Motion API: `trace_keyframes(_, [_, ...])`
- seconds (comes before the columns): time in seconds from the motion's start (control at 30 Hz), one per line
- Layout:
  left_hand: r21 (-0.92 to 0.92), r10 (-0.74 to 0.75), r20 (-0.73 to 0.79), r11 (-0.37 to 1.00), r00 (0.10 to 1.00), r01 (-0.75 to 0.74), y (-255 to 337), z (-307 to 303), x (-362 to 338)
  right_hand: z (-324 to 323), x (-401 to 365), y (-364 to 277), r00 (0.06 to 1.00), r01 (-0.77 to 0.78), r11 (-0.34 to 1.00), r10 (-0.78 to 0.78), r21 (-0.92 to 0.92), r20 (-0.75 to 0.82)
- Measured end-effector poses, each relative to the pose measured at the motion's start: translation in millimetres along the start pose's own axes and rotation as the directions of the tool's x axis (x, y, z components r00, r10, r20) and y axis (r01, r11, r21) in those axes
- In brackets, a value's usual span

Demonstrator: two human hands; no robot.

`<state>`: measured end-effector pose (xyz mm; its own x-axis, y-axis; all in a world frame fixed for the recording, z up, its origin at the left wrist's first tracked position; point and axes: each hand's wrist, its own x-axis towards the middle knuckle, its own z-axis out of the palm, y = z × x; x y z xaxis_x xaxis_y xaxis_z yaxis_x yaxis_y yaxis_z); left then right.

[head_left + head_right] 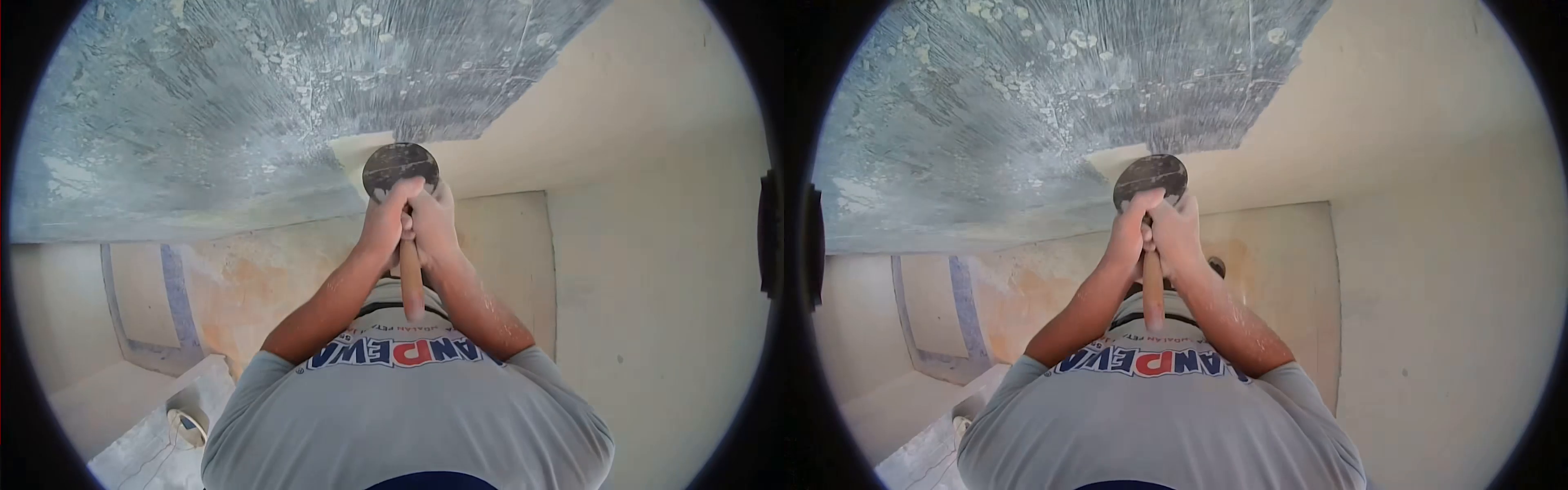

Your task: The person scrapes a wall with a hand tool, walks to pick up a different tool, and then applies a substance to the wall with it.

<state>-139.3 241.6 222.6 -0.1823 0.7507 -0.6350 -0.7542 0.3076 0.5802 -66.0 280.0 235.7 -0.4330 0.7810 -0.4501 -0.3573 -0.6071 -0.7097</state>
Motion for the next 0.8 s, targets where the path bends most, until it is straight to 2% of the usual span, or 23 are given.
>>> trace_keyframes(0.03, [-0.009,0.025,-0.003,1.000,1.000,-0.025,-2.0,-0.2,3.0,-1.7,1.2,1.3,0.998,0.032,0.999,-0.032,-0.010,0.050])
trace_keyframes(0.17, [-0.003,0.040,0.087,0.999,0.995,-0.040,3.2,8.7,-13.1,7.8,-16.7,-14.3,0.999,0.024,0.997,-0.022,-0.068,0.026])
trace_keyframes(0.23, [-0.047,0.134,0.031,0.990,0.991,-0.132,-5.6,6.3,-0.2,8.4,-11.0,-5.2,0.996,0.087,0.996,-0.087,0.004,-0.024])
trace_keyframes(0.27, [-0.045,0.043,0.119,0.998,0.992,-0.038,-4.1,-10.5,18.4,-10.4,16.3,11.0,0.999,0.014,1.000,-0.014,0.009,-0.034])
trace_keyframes(0.3, [-0.043,0.045,0.121,0.998,0.992,-0.040,-7.8,-10.7,13.2,-8.7,11.2,13.5,0.999,0.017,1.000,-0.017,0.010,-0.033])
trace_keyframes(0.37, [-0.029,0.069,0.017,0.997,0.997,-0.069,-8.1,-4.8,7.5,2.3,5.0,9.3,0.987,0.019,1.000,-0.017,0.015,-0.160])
trace_keyframes(0.4, [0.037,0.038,0.074,0.998,0.997,-0.041,5.1,0.4,-11.4,5.9,-11.4,-3.0,1.000,-0.002,0.999,0.002,-0.035,-0.007])
trace_keyframes(0.43, [0.034,0.020,0.060,0.999,0.998,-0.022,2.7,1.0,-14.3,4.5,-13.8,-1.4,1.000,-0.021,0.999,0.021,-0.033,-0.020])
trace_keyframes(0.5, [0.020,0.054,-0.019,0.998,0.998,-0.054,2.8,3.8,-10.8,5.1,-8.9,-0.3,0.998,0.049,0.998,-0.051,-0.044,-0.041])
trace_keyframes(0.53, [-0.014,-0.008,0.052,1.000,0.999,0.008,3.6,-6.8,7.4,-1.4,8.5,5.7,0.999,0.008,1.000,-0.008,-0.019,-0.036])
trace_keyframes(0.63, [0.039,0.022,0.008,0.999,1.000,-0.022,0.6,-5.7,2.9,3.8,2.6,4.9,0.996,-0.018,1.000,0.019,0.011,-0.085])
trace_keyframes(0.67, [0.074,0.051,0.008,0.996,0.999,-0.051,2.6,-1.1,-11.4,8.7,-11.7,-4.8,1.000,0.013,0.999,-0.014,0.045,0.018])
trace_keyframes(0.7, [0.070,0.036,-0.004,0.997,0.999,-0.036,4.8,1.4,-17.0,9.6,-14.9,-6.5,1.000,-0.003,0.999,0.003,0.045,0.009])
trace_keyframes(0.77, [0.020,0.045,0.038,0.999,0.998,-0.046,7.7,3.0,-19.9,10.0,-16.0,-7.0,0.995,0.084,0.996,-0.083,-0.023,0.054])
trace_keyframes(0.8, [0.000,0.061,0.063,0.998,0.996,-0.061,8.7,1.2,-18.2,10.2,-15.5,-6.8,0.993,0.083,0.996,-0.084,0.022,0.087])
